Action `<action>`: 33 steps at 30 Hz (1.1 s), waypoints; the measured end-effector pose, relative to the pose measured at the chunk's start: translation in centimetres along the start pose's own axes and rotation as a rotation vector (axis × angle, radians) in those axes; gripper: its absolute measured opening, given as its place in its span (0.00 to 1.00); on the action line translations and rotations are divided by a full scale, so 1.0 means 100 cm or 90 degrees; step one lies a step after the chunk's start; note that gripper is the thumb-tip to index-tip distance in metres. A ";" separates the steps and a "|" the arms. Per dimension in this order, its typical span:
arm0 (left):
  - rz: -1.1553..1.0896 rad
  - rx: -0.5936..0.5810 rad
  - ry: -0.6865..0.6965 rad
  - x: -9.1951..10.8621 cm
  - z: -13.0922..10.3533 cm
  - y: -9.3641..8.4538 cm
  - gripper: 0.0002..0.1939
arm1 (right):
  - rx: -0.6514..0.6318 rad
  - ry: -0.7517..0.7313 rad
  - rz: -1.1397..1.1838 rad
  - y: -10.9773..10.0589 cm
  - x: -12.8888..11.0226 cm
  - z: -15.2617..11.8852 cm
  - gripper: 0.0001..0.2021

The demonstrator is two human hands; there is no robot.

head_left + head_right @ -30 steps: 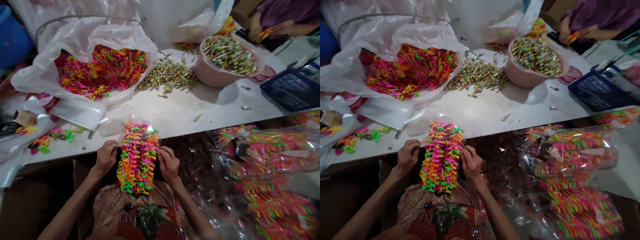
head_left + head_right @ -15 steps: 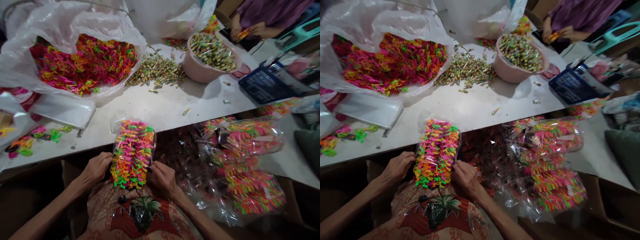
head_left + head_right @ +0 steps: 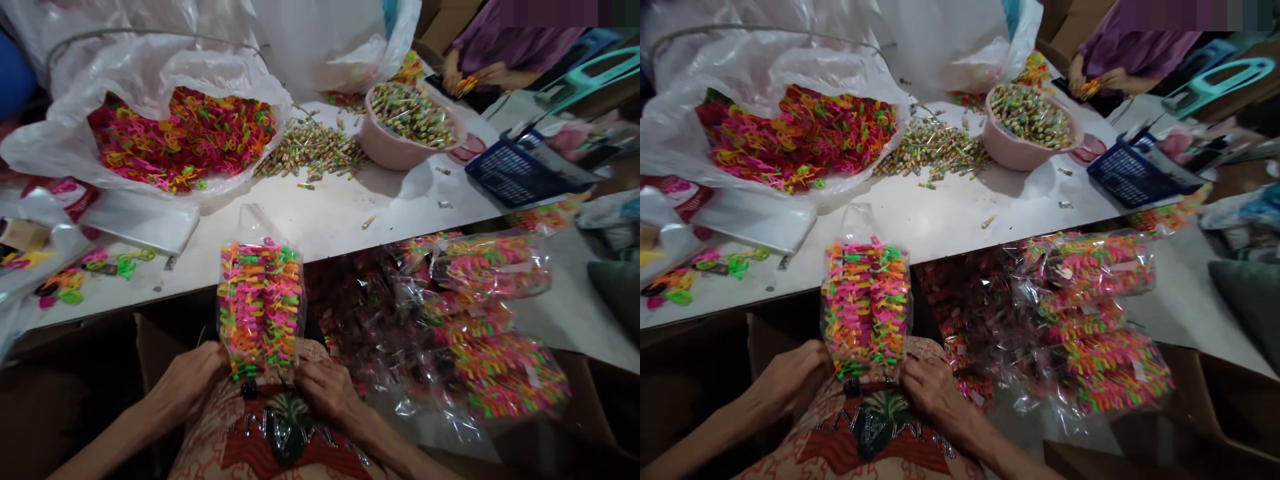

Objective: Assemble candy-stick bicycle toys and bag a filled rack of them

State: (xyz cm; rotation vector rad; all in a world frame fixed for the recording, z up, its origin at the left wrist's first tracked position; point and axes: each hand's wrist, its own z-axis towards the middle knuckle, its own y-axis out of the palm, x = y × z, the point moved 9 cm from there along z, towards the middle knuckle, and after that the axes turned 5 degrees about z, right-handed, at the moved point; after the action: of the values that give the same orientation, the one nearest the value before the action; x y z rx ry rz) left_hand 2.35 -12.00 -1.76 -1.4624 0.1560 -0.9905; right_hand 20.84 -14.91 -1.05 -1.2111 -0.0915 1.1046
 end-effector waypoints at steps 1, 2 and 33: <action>-0.021 0.029 -0.024 -0.003 0.006 -0.007 0.09 | 0.008 0.008 0.012 -0.002 0.001 0.004 0.13; -0.045 0.063 -0.053 -0.008 0.011 -0.014 0.08 | 0.018 0.023 0.026 -0.004 0.002 0.008 0.11; 0.136 0.266 -0.142 -0.028 0.000 -0.031 0.08 | -0.002 0.214 0.117 0.016 0.021 0.023 0.08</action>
State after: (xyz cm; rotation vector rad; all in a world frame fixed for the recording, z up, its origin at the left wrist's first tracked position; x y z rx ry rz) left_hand -0.87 -9.64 -0.36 -1.1339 -0.0555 -0.6339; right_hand 19.50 -11.92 -2.32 -1.4123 0.2804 1.0435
